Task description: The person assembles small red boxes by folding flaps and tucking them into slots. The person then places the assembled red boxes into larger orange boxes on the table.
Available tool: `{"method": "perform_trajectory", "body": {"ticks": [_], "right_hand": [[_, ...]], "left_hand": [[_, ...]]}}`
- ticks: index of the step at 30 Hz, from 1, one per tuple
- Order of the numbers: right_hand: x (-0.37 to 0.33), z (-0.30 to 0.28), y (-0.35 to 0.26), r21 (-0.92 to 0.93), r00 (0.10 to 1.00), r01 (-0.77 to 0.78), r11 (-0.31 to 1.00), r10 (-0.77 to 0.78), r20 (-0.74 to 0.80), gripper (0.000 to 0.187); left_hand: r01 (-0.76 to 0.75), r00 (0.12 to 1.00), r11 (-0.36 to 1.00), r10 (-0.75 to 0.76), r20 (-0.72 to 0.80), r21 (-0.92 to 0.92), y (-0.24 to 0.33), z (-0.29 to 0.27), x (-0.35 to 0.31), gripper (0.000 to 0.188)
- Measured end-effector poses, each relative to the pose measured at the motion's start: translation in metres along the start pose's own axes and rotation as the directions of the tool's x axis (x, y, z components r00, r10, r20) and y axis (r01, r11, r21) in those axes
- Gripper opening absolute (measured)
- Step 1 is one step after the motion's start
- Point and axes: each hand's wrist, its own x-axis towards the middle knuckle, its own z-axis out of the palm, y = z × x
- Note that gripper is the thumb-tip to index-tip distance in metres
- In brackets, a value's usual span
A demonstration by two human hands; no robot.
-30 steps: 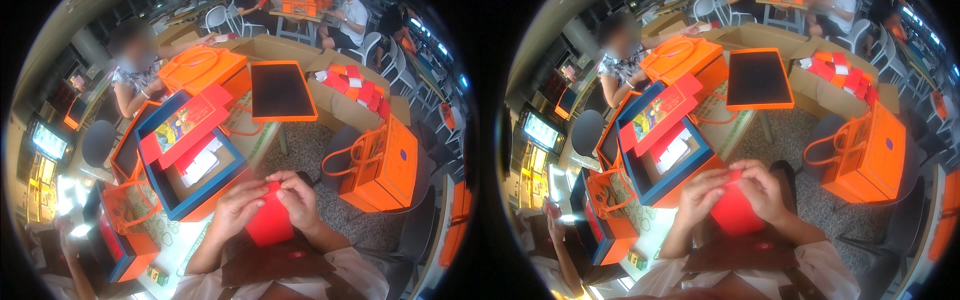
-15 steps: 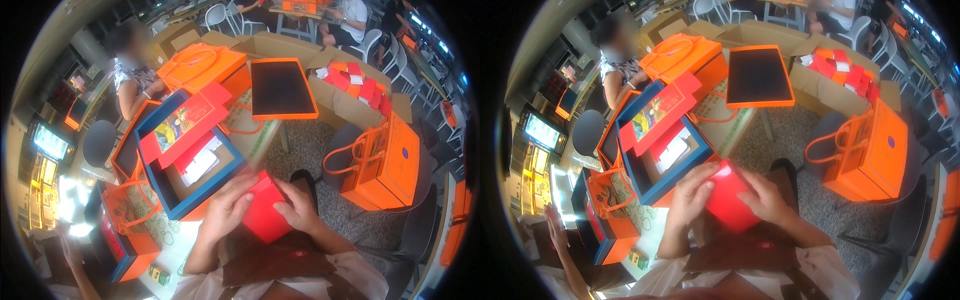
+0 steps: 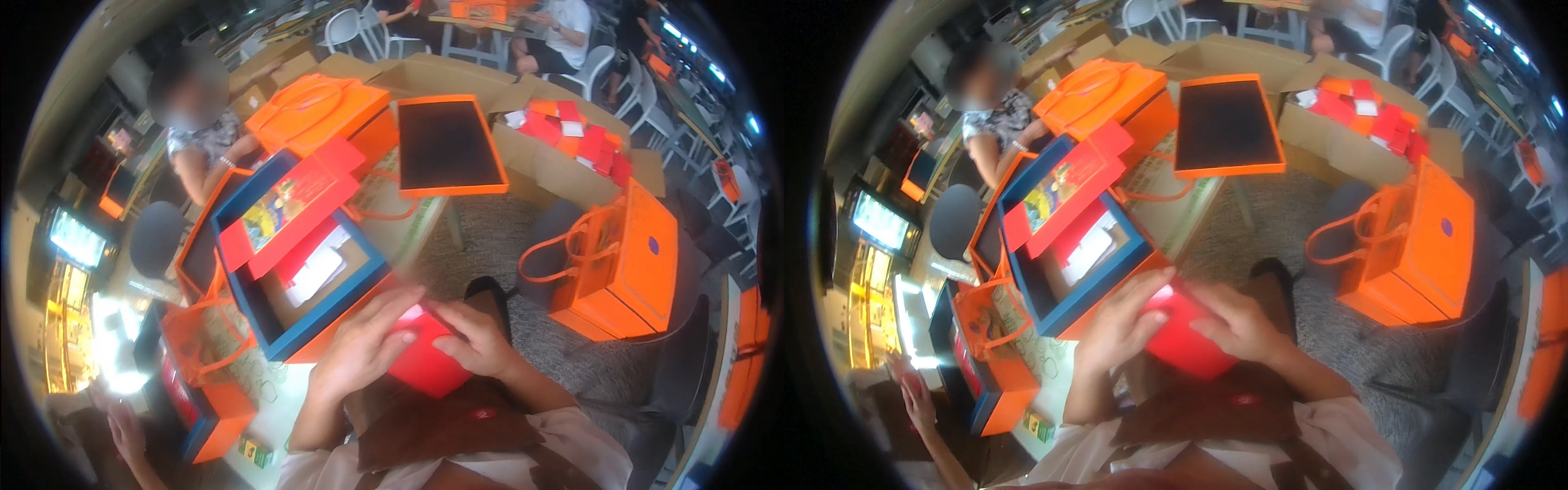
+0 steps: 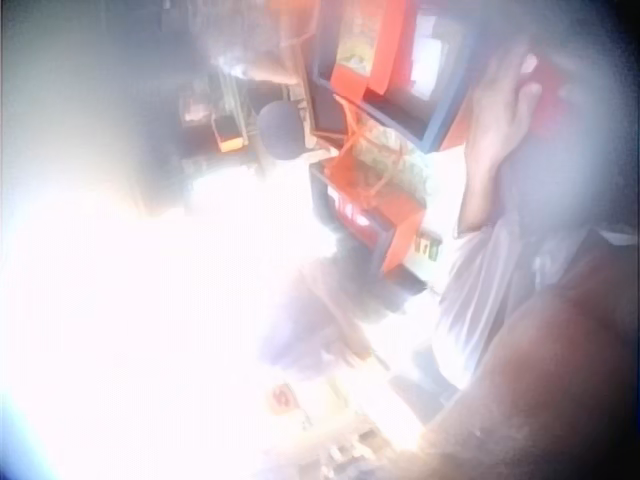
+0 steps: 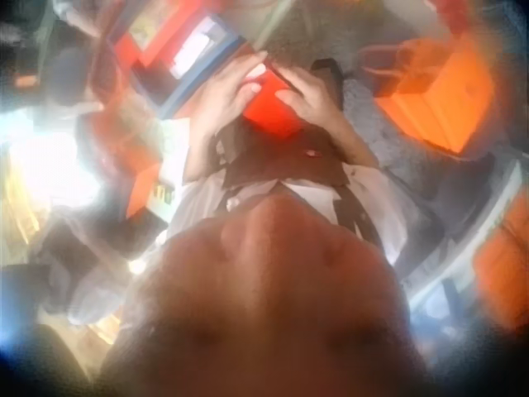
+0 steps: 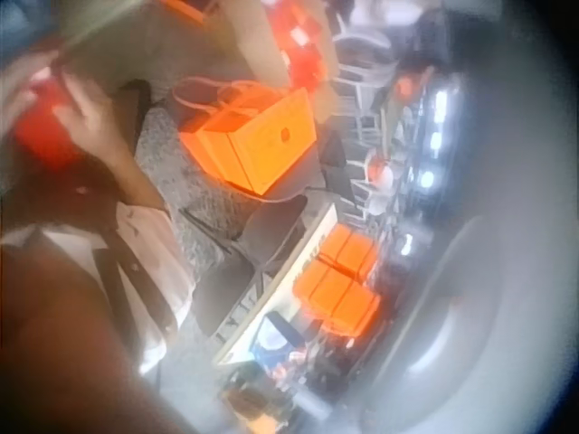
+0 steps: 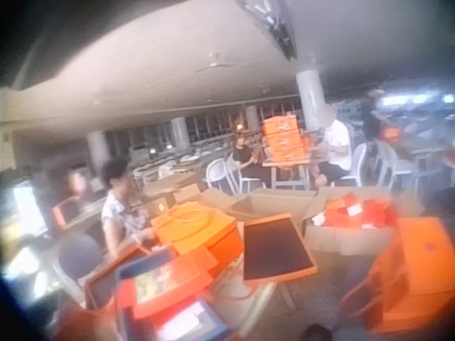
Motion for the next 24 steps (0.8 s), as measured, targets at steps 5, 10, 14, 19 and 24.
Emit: {"method": "perform_trajectory", "body": {"ticks": [5,10,14,19,24], "right_hand": [[0.002,0.0,0.001,-0.034,0.999,0.047,0.998,-0.047,-0.002,0.054],[0.0,0.0,0.002,-0.009,0.999,0.051,0.999,-0.051,-0.004,0.055],[0.0,0.0,-0.001,-0.017,1.0,0.029,0.999,-0.029,0.011,0.055],[0.002,0.001,0.002,-0.03,0.998,0.051,0.998,-0.052,-0.028,0.054],[0.0,-0.004,0.008,-0.078,1.0,-0.002,0.997,0.001,-0.014,0.055]], "left_hand": [[-0.081,0.996,0.993,0.084,-0.035,0.087,-0.001,0.001,-0.002,0.054],[-0.05,0.996,0.998,0.053,-0.07,0.034,-0.003,0.005,-0.003,0.056],[-0.061,0.994,0.998,0.062,-0.087,0.013,-0.007,0.006,-0.005,0.056],[0.03,0.999,0.997,-0.029,-0.023,0.067,0.001,0.007,-0.002,0.073],[-0.043,0.998,0.984,0.049,-0.03,0.173,-0.008,0.009,0.003,0.079]]}}
